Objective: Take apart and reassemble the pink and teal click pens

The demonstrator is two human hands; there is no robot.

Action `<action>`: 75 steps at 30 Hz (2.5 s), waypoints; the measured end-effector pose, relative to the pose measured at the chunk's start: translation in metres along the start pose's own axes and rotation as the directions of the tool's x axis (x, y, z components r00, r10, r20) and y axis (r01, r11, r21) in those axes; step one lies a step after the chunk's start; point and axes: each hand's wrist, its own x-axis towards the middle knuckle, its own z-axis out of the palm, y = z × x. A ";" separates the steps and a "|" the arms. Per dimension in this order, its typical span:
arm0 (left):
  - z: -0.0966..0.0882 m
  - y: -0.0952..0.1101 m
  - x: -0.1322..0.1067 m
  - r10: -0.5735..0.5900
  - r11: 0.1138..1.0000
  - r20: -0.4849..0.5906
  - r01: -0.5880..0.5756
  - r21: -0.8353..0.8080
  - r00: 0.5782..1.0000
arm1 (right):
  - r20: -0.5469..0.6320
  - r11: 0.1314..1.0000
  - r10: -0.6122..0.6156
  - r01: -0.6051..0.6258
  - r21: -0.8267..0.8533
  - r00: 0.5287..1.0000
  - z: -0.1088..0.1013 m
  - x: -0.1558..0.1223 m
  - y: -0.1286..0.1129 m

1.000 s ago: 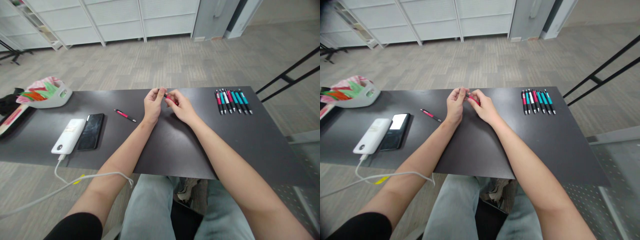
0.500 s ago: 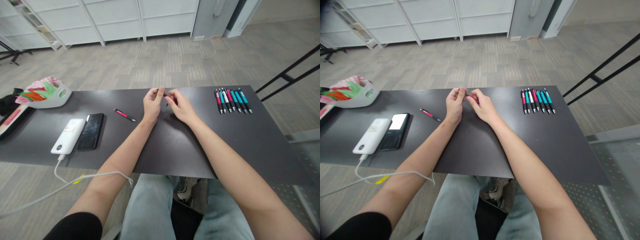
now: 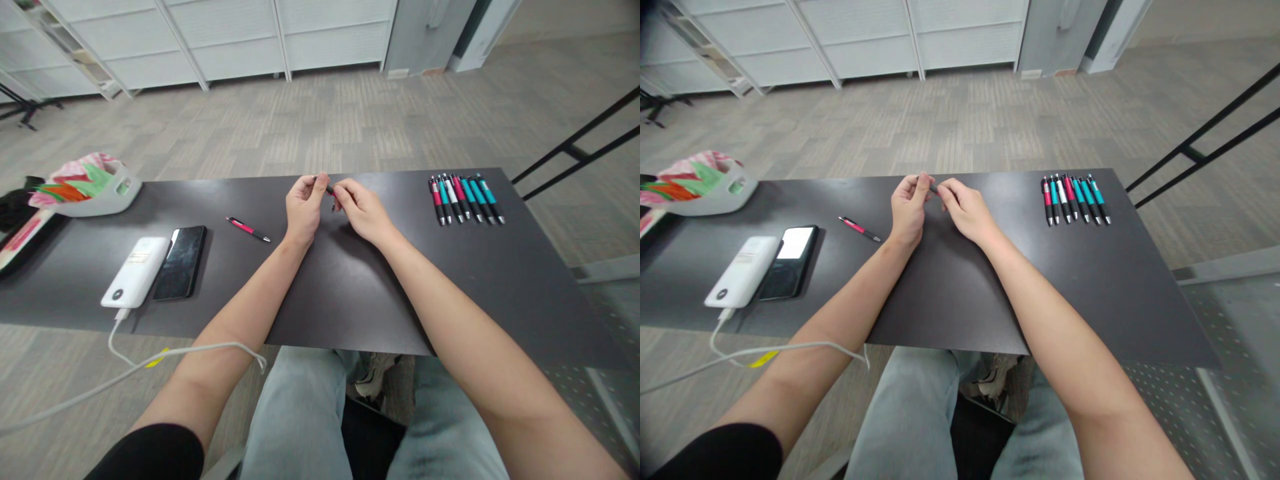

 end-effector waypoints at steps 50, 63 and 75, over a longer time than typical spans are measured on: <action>-0.022 0.003 -0.014 -0.031 0.394 0.435 -0.389 0.833 0.900 | -0.329 0.996 0.033 -0.005 0.085 0.944 -0.034 0.025 0.031; -0.062 0.017 0.021 -0.277 0.460 0.592 -0.436 0.773 0.757 | -0.285 0.994 0.039 -0.008 0.109 0.958 -0.032 0.021 0.015; -0.086 0.013 0.035 -0.213 0.437 0.550 -0.425 0.793 0.807 | -0.301 0.997 0.043 -0.021 0.076 0.953 -0.035 0.026 0.039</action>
